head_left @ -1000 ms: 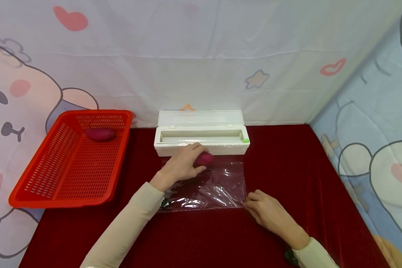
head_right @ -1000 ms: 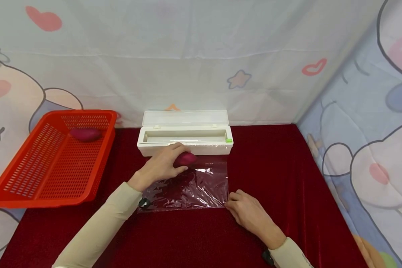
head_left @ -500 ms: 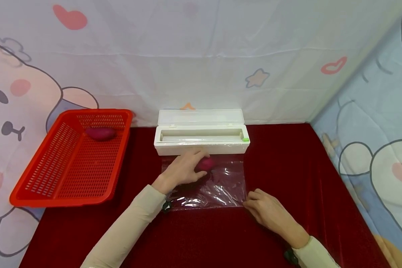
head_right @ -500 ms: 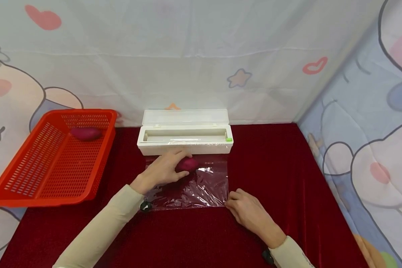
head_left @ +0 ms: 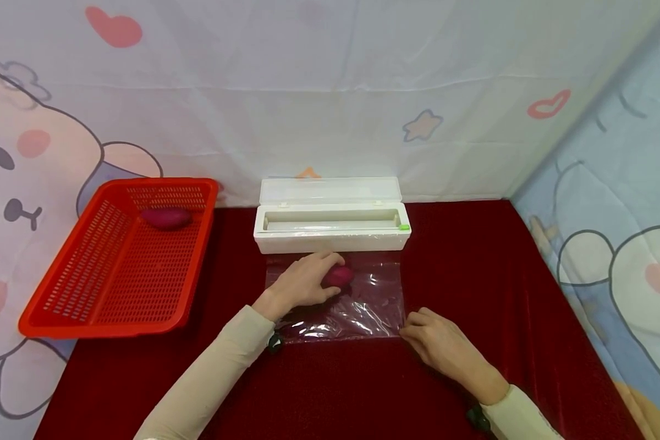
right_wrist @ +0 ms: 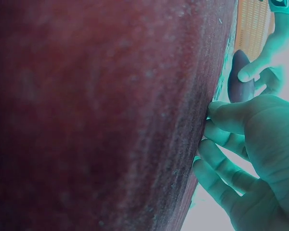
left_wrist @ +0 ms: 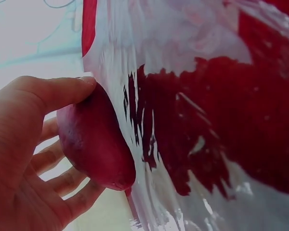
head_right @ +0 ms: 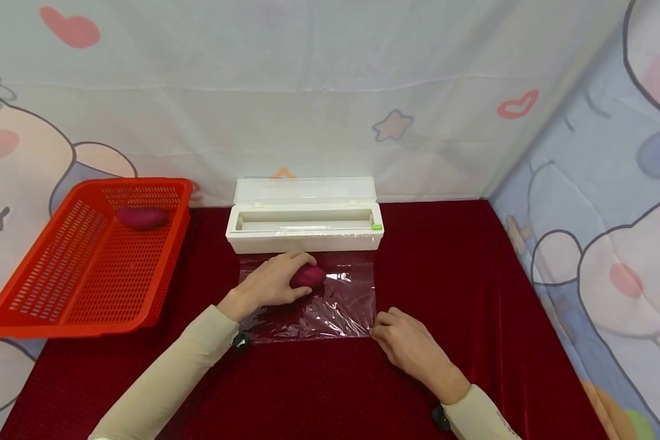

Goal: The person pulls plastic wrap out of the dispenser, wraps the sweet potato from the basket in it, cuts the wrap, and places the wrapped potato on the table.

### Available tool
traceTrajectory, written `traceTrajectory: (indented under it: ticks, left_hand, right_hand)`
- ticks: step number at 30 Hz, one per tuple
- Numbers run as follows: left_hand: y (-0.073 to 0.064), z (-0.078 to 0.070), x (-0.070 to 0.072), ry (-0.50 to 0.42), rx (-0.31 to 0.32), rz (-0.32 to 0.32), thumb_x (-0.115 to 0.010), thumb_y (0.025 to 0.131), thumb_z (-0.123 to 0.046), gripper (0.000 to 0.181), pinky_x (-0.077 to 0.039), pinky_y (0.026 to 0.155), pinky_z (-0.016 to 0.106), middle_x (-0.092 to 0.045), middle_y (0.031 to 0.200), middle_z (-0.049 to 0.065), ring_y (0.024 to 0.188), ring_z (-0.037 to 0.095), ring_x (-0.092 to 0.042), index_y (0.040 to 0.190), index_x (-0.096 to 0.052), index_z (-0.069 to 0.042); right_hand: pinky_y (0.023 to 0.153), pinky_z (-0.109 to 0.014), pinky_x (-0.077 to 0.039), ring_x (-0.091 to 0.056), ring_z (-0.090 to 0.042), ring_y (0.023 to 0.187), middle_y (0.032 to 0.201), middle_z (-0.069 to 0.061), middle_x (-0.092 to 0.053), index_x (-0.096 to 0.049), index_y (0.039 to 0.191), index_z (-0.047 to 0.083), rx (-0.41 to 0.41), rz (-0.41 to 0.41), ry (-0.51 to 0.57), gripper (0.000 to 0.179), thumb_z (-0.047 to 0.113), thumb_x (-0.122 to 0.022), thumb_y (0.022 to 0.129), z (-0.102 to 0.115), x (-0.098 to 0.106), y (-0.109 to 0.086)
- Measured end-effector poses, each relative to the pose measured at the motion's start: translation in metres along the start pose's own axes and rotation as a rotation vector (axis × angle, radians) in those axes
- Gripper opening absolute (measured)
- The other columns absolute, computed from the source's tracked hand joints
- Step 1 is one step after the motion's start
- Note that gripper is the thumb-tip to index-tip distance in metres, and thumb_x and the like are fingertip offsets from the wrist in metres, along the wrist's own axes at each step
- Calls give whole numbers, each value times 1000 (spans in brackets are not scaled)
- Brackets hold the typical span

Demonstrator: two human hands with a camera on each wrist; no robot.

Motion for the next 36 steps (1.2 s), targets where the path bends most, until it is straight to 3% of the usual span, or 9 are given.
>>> traceTrajectory:
  ticks: [15, 36]
  left_hand:
    - [-4, 0, -7, 4, -5, 15, -84, 92, -32, 55, -58, 100, 47, -66, 137, 4, 122, 27, -68, 140, -62, -16]
    - [-1, -2, -3, 26, -9, 25, -84, 93, -33, 58, -54, 109, 46, -64, 142, 4, 132, 27, -63, 144, -61, -16]
  right_hand:
    - [71, -23, -55, -56, -7, 83, 90, 9, -66, -85, 94, 17, 5, 0, -2, 12, 7, -88, 87, -1, -1, 0]
    - [71, -22, -55, -56, -7, 83, 89, 8, -66, -84, 93, 16, -6, -1, 1, 12, 7, -88, 86, -1, 1, 0]
Point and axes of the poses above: each hand's wrist, its own y-axis towards the middle knuckle, its own x-axis out of the back of the hand, z = x × y, the point moved 8 cm from there along y, towards the middle knuckle
